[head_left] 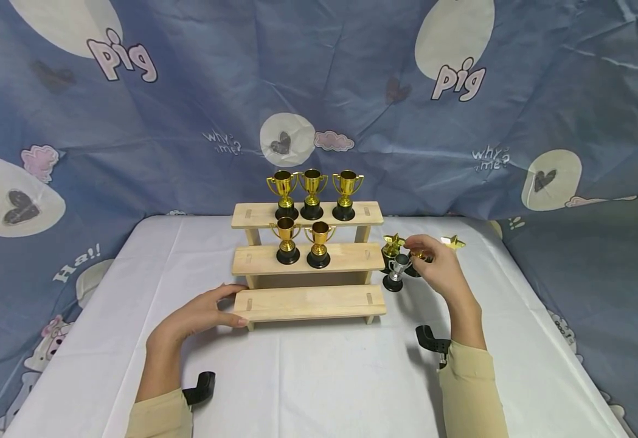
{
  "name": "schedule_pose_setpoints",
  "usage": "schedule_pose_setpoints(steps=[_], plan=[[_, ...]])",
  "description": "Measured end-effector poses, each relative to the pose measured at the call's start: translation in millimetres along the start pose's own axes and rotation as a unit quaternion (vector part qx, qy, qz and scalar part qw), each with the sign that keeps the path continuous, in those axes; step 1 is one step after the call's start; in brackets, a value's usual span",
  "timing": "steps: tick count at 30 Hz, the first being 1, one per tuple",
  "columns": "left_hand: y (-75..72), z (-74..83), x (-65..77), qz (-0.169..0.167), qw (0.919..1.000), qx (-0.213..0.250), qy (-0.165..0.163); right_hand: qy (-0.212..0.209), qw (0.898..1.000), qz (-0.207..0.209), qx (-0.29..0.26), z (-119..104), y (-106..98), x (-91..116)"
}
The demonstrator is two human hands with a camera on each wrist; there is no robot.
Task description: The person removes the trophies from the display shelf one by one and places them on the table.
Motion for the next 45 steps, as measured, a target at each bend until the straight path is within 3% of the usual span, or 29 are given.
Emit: schedule_pose_setpoints(steps=[9, 24, 45], plan=[[-0.4, 0.9, -0.2, 0.003, 1.0, -0.002, 0.0, -0.027, 0.999, 0.031, -0.006, -15.1, -5.4, 1.2], [-1.8, -0.8, 0.3, 0.002, 1.0, 0.005, 0.007, -0.067, 0.997, 0.045, -0.017, -38.0, -1.4, 0.4], [0.0, -3.4, 2.7, 0.008, 1.0, 0.006, -0.002, -0.085, 0.995, 0.019, -0.043, -64.7, 19.6, 8.2]])
Point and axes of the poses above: each hand's wrist, its own x-axis away from the middle knuckle, its own y-axis out of the palm, z = x × y, the point moved 6 cm from there along -x, towards the middle knuckle, and after that the axes turned 14 degrees about x, right-handed, at the moved point
